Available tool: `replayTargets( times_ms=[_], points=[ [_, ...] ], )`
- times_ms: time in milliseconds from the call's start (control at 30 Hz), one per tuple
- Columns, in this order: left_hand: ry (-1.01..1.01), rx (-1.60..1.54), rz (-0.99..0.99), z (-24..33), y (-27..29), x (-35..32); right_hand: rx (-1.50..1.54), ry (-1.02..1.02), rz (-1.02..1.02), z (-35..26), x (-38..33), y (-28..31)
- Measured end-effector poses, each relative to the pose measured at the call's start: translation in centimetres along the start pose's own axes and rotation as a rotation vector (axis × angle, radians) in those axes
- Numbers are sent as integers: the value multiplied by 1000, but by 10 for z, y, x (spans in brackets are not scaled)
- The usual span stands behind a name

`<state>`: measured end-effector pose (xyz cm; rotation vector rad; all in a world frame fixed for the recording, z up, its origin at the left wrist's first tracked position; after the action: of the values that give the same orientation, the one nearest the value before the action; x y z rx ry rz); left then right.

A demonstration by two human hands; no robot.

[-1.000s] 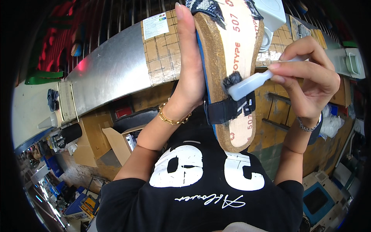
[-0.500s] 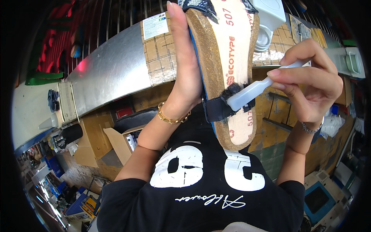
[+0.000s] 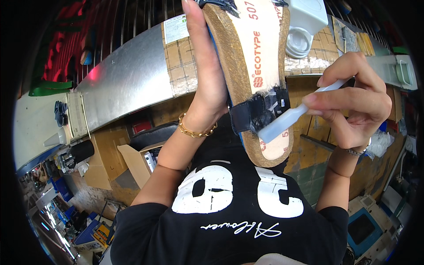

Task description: The person applies a white adhesive to the straps and edges of several sandals using a small brush. They handle multiple sandals one at a time, rotating each to coat the strap and sole edge, then place them on a nearby rack.

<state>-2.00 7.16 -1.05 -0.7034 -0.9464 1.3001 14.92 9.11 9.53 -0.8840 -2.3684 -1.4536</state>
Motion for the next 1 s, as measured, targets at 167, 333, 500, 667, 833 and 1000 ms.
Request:
replayTargets(
  times_ms=[167,333,500,667,833,1000],
  points=[
    [-14,21,-7,4,0,1,251,0,-94,4,6,-6],
    [-43,419,70,8,-8,-2,121,-45,263,38,29,-3],
    [-171,604,310,25,2,-1,141,-106,220,37,15,-16],
    [-421,606,390,46,18,-3,465,-522,140,31,-20,-29],
    [-538,637,460,52,26,-9,85,-358,283,13,-25,-29],
    [-573,653,495,55,31,-11,-132,-220,303,-5,-31,-25]
  ],
)
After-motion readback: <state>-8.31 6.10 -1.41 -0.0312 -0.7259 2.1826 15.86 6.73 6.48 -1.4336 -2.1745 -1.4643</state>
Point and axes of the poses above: each hand's wrist, its own x-axis towards the middle knuckle, its own y-axis out of the back of the hand, z = x × y, the point moved 6 cm from there along x, towards the middle knuckle, and after that the axes turned 4 degrees about -z, right-handed, at the moved point
